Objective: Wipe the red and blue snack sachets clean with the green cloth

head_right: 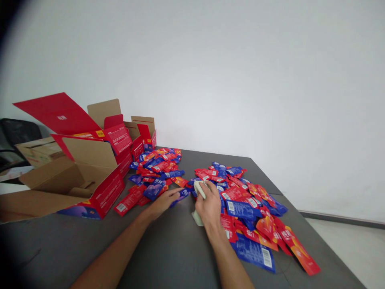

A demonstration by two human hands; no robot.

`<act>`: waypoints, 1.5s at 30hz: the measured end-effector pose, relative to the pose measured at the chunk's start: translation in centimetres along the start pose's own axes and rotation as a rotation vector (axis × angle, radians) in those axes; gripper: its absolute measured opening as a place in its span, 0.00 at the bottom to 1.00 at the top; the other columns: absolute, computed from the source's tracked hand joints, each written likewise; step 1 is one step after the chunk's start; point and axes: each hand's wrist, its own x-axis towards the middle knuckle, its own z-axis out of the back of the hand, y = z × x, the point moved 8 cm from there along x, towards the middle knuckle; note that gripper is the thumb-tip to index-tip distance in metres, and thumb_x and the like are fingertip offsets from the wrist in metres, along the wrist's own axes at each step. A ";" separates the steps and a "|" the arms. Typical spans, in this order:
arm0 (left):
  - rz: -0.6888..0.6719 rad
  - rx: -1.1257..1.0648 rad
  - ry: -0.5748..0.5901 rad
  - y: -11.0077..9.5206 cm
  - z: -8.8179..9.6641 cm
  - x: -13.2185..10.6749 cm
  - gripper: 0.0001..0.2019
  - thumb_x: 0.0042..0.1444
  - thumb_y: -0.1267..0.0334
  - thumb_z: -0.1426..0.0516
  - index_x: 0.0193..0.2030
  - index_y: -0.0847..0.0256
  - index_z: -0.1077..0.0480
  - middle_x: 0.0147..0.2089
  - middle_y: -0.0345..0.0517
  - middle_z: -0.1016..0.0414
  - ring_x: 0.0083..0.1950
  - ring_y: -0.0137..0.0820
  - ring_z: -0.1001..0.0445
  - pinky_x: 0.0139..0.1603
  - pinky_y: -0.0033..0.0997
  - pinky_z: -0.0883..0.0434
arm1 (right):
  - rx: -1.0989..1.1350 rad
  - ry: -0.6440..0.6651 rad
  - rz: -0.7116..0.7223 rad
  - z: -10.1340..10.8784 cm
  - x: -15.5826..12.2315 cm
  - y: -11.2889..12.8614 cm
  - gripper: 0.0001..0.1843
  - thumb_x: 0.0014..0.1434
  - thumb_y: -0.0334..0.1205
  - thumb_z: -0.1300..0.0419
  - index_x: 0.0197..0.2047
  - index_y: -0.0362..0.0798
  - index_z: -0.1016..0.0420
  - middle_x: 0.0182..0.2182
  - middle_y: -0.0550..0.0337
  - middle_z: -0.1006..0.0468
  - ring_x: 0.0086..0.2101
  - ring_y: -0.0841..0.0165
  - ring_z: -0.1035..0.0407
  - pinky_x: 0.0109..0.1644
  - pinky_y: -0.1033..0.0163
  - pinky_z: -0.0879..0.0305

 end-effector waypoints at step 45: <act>0.107 -0.918 0.157 -1.9 -3.5 -0.8 0.19 0.52 0.71 0.42 0.53 0.62 0.28 0.44 0.50 0.23 0.40 0.33 0.24 0.43 0.33 0.29 | 0.181 0.022 -0.002 -0.6 -0.6 1.6 0.17 0.63 0.36 0.45 0.53 0.52 0.22 0.55 0.50 0.29 0.53 0.60 0.31 0.60 0.51 0.32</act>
